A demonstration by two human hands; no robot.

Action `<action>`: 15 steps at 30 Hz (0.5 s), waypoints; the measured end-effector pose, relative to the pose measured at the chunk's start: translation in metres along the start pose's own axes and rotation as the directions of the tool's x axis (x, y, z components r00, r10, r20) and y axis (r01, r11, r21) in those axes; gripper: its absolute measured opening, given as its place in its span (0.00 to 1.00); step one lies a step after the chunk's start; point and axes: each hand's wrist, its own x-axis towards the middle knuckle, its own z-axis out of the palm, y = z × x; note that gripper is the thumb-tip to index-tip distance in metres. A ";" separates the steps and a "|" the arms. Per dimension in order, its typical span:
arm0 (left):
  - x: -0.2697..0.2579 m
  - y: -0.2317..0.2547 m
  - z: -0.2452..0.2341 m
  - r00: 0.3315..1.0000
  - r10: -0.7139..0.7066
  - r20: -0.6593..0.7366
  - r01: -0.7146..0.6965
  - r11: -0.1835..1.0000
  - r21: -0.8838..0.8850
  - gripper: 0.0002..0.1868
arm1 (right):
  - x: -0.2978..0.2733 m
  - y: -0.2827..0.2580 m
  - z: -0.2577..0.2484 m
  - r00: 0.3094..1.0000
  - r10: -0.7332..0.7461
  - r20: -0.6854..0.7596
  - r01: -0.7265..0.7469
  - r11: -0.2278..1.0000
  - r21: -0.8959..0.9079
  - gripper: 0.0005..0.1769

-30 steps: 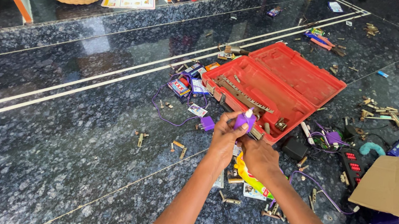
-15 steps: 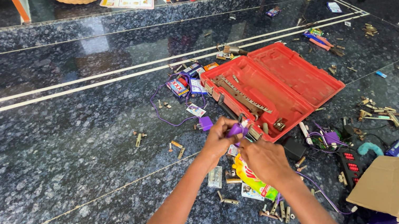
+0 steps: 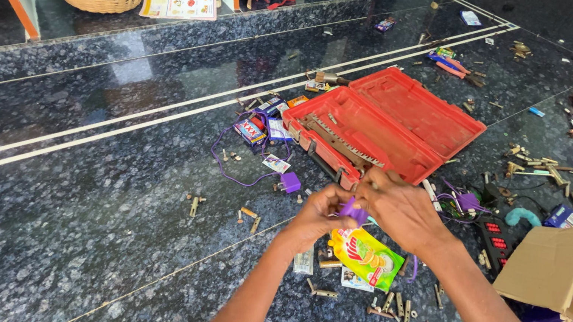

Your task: The person assembles small electronic components on a tiled floor. They pick up purple plastic housings and wires, connect them, and place the assembled units into a cardboard box. The person also handles small metal parts and a red tool case.

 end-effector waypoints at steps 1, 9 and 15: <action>0.001 -0.004 0.004 1.000 0.020 0.012 -0.020 1.000 0.022 0.23 | -0.001 0.002 0.002 1.000 -0.024 -0.008 0.024 1.000 0.008 0.10; 0.004 0.012 0.022 0.999 0.034 0.022 -0.036 0.997 0.068 0.24 | -0.008 0.036 0.019 0.967 0.244 0.072 -0.254 0.920 0.297 0.07; 0.000 0.024 0.026 0.997 -0.060 0.045 0.068 0.973 -0.219 0.22 | -0.009 0.043 0.023 0.971 0.238 -0.015 -0.207 0.871 0.445 0.06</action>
